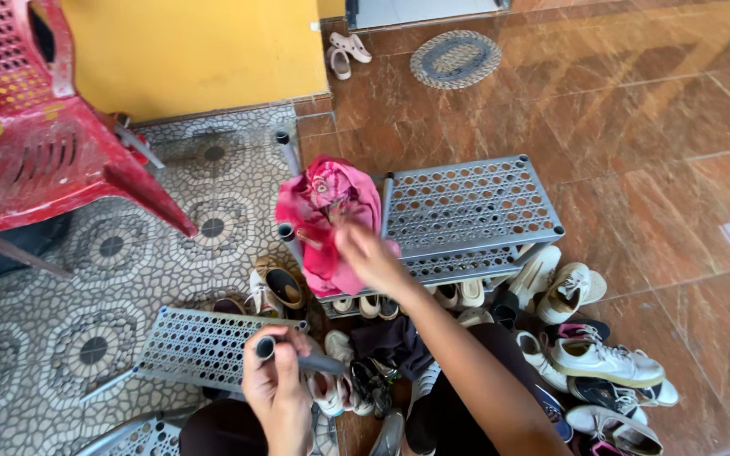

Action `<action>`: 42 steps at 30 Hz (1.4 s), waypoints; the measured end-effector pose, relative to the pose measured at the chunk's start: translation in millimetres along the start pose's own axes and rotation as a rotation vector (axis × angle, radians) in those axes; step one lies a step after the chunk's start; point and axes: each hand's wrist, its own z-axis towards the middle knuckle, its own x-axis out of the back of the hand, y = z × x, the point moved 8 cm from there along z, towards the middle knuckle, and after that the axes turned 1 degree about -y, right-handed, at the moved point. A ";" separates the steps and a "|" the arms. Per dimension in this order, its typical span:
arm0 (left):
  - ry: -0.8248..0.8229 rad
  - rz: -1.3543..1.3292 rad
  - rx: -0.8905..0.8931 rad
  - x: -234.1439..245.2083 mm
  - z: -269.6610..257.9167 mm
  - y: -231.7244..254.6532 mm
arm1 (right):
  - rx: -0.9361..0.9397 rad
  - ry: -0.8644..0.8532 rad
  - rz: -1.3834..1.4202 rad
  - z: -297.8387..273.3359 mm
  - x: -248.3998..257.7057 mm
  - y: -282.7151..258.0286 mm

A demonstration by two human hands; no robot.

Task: The person assembles a metal shoe rack by inserting perforated shelves and cylindrical legs into a base frame. They wipe the metal parts with a pink cloth and place the components into position, completing the structure.

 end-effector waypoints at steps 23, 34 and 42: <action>-1.146 0.993 0.199 -269.0 -32.1 -271.0 | 0.014 0.549 -0.065 -138.5 402.7 160.6; -0.943 0.403 0.016 -416.2 -22.0 -280.8 | -0.052 0.526 -0.454 -153.9 405.6 144.5; -0.973 0.311 0.052 -497.7 -2.6 -313.3 | -0.180 0.420 -0.722 -137.6 400.9 184.9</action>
